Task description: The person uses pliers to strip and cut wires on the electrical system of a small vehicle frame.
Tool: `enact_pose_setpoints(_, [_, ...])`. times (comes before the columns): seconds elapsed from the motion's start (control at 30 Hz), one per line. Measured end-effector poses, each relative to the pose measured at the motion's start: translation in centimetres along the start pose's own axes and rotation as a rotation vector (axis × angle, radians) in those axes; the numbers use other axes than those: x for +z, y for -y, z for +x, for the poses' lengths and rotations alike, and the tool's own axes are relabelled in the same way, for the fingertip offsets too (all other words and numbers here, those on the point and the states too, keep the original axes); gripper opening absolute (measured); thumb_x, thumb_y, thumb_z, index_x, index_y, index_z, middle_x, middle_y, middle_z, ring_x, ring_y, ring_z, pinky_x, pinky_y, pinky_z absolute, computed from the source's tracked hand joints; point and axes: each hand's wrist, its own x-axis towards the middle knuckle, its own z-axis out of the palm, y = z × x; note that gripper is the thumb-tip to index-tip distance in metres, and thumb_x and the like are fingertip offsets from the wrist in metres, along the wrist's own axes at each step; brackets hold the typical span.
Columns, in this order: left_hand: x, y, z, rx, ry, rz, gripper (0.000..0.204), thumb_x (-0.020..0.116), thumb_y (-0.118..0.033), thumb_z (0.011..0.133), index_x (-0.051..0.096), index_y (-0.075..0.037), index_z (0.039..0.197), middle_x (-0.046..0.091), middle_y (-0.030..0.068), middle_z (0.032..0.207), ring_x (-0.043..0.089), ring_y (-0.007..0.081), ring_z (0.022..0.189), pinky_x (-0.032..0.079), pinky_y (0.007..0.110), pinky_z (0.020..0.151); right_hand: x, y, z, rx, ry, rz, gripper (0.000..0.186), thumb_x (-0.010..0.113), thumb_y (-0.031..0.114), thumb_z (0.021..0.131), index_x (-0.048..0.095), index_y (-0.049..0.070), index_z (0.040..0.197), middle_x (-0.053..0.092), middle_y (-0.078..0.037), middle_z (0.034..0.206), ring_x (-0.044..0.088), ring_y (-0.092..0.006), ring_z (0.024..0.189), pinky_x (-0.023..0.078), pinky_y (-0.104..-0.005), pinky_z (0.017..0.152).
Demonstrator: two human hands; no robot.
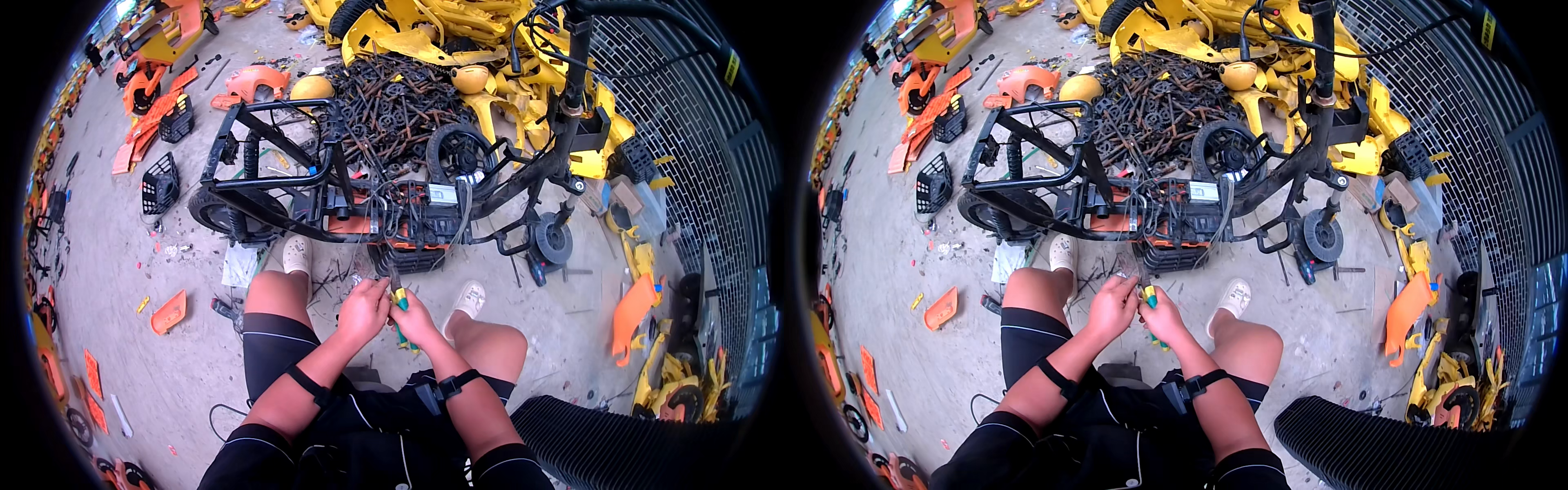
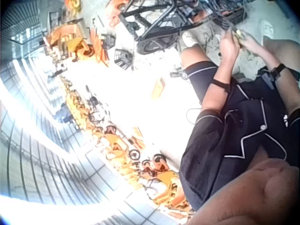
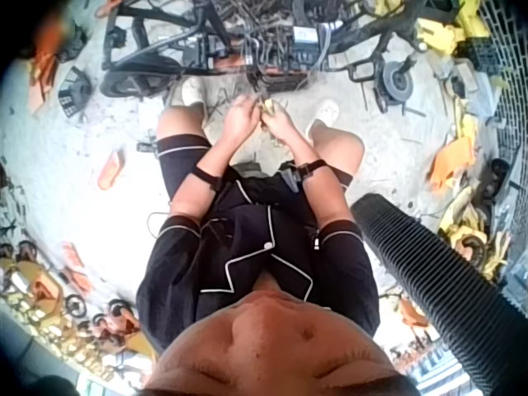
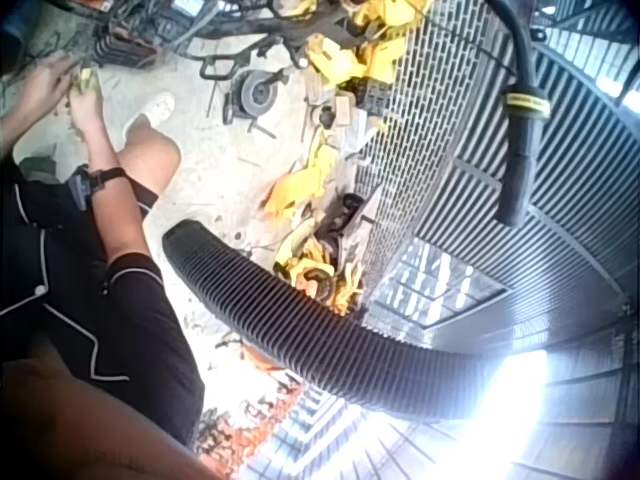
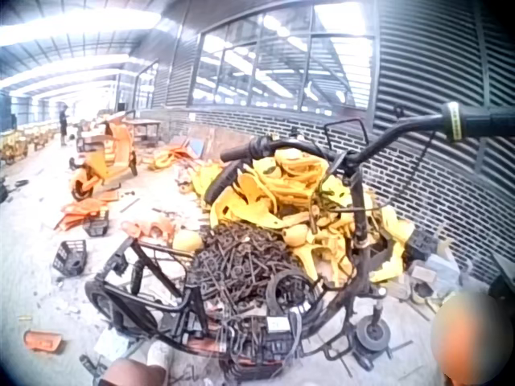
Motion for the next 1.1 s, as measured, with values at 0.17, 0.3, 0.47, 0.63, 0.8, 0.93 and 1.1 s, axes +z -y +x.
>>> enact_pose_setpoints(0.17, [-0.4, -0.6, 0.0, -0.04, 0.021, 0.005, 0.031, 0.064, -0.009, 0.089, 0.071, 0.001, 0.117, 0.067, 0.0168, 0.094, 0.068, 0.0355, 0.084, 0.055, 0.043, 0.073, 0.1, 0.9, -0.2, 0.006, -0.042, -0.075, 0.03, 0.063, 0.016, 0.094, 0.055, 0.003, 0.12, 0.066, -0.008, 0.081, 0.065, -0.0174, 0.063, 0.054, -0.0337, 0.056])
enact_pose_setpoints(0.3, [-0.5, -0.6, 0.1, -0.049, 0.027, -0.017, 0.031, 0.064, -0.009, 0.089, 0.071, 0.0, 0.118, 0.066, 0.0166, 0.093, 0.068, 0.0355, 0.083, 0.055, 0.043, 0.073, 0.0, 0.9, -0.3, -0.012, -0.064, -0.117, 0.025, 0.062, 0.016, 0.095, 0.056, 0.002, 0.115, 0.065, -0.008, 0.077, 0.064, -0.017, 0.06, 0.053, -0.0338, 0.055])
enact_pose_setpoints(0.47, [-0.4, -0.4, 0.1, -0.104, 0.047, -0.015, 0.032, 0.061, -0.011, 0.09, 0.07, -0.002, 0.12, 0.066, 0.0175, 0.095, 0.067, 0.0379, 0.086, 0.056, 0.045, 0.075, 0.1, 0.9, -0.3, -0.019, -0.063, -0.136, 0.019, 0.058, 0.011, 0.096, 0.056, 0.002, 0.112, 0.064, -0.006, 0.078, 0.063, -0.0145, 0.061, 0.053, -0.0315, 0.054])
enact_pose_setpoints(0.63, [0.0, -0.1, 0.0, -0.185, 0.068, 0.002, 0.03, 0.059, -0.011, 0.092, 0.071, -0.003, 0.119, 0.065, 0.0196, 0.098, 0.066, 0.0404, 0.088, 0.055, 0.048, 0.077, 0.2, -1.1, 0.7, -0.068, -0.18, -0.307, 0.024, 0.063, 0.014, 0.093, 0.056, 0.003, 0.113, 0.065, -0.007, 0.08, 0.064, -0.0157, 0.059, 0.052, -0.0318, 0.053])
enact_pose_setpoints(0.8, [0.7, 0.2, 0.0, -0.166, 0.019, -0.024, 0.023, 0.059, -0.011, 0.096, 0.07, -0.003, 0.115, 0.065, 0.0186, 0.096, 0.067, 0.0373, 0.087, 0.055, 0.044, 0.078, -2.5, -4.1, 2.9, -0.028, -0.375, -0.189, 0.026, 0.066, 0.012, 0.089, 0.056, 0.003, 0.11, 0.065, -0.009, 0.083, 0.063, -0.0165, 0.058, 0.05, -0.0341, 0.052])
enact_pose_setpoints(0.93, [1.8, 3.4, -0.4, -0.35, 0.028, -0.54, 0.021, 0.056, -0.008, 0.102, 0.067, -0.002, 0.119, 0.068, 0.0096, 0.099, 0.066, 0.0205, 0.093, 0.052, 0.032, 0.085, -1.9, -0.3, 1.2, 0.163, -0.231, 0.036, 0.031, 0.063, 0.007, 0.086, 0.057, 0.002, 0.117, 0.067, -0.01, 0.092, 0.066, -0.0182, 0.075, 0.052, -0.0329, 0.066])
enact_pose_setpoints(1.1, [2.5, 3.3, 0.3, -0.42, 0.123, -0.962, 0.021, 0.05, -0.005, 0.107, 0.06, -0.002, 0.124, 0.07, 0.0048, 0.108, 0.061, 0.0106, 0.103, 0.047, 0.026, 0.094, -2.4, -2.8, 1.6, 0.174, -0.089, -0.101, 0.042, 0.058, 0.001, 0.083, 0.058, 0.001, 0.125, 0.069, -0.01, 0.102, 0.065, -0.0211, 0.097, 0.049, -0.0327, 0.084])
